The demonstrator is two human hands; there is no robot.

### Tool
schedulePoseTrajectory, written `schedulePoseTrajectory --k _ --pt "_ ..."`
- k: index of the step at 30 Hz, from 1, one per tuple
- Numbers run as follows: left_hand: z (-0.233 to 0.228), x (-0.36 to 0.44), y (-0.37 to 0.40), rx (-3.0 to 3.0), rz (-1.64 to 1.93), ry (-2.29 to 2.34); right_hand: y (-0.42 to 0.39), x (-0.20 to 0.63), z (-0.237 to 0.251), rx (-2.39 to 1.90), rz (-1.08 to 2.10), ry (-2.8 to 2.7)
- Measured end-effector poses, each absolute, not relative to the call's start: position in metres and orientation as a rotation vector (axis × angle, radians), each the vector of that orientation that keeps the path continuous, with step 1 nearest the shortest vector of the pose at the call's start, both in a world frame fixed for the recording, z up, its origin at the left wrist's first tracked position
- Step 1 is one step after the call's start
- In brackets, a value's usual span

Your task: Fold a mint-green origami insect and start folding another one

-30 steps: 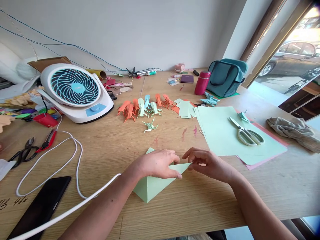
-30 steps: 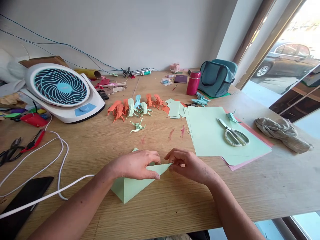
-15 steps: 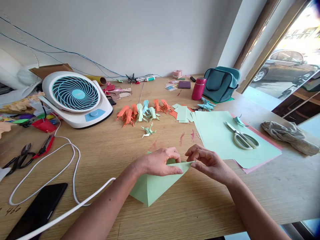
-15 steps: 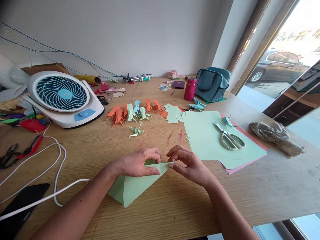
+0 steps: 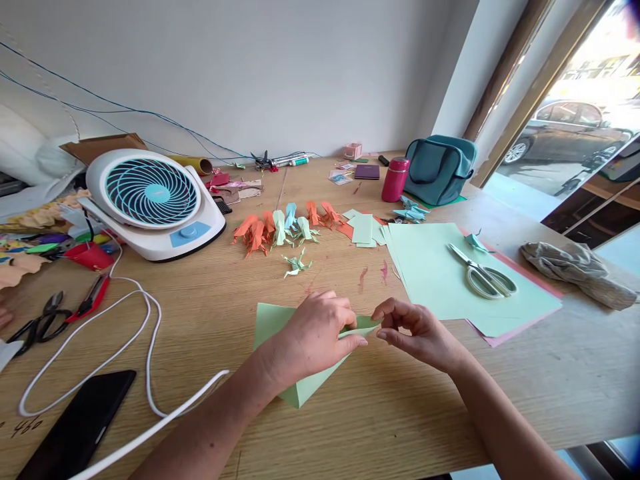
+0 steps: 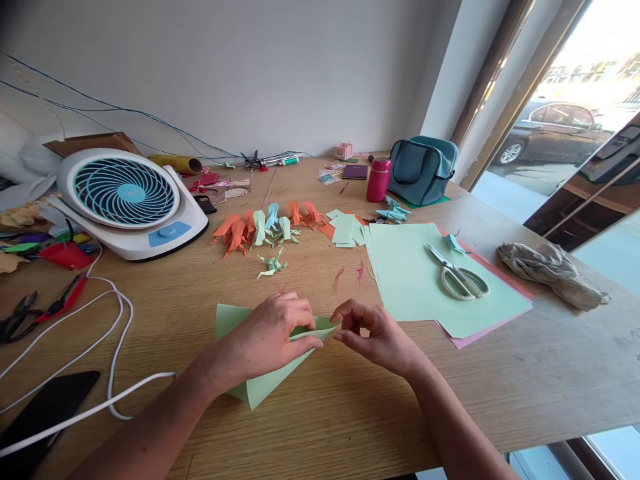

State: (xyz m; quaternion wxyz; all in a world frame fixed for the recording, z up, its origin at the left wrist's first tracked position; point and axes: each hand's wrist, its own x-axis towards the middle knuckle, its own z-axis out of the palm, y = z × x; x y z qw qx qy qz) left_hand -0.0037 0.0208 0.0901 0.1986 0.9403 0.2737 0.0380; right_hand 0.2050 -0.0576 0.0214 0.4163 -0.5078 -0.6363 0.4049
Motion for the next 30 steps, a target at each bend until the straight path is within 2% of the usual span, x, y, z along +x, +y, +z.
schedulePoseTrajectory --k 5,14,23,30 --pt "0.090 -0.004 0.019 2.660 0.116 0.758 -0.057 0.203 0.021 -1.252 1.053 -1.599" --pt "0.097 -0.006 0.023 2.611 0.105 0.769 -0.055 0.207 0.022 -1.168 0.935 -1.578" --pt "0.098 -0.004 0.019 2.494 0.170 0.867 -0.049 0.203 0.016 -1.074 1.156 -1.163" --pt "0.095 -0.002 0.014 2.553 0.230 0.906 -0.047 0.200 0.014 -1.086 1.317 -1.197"
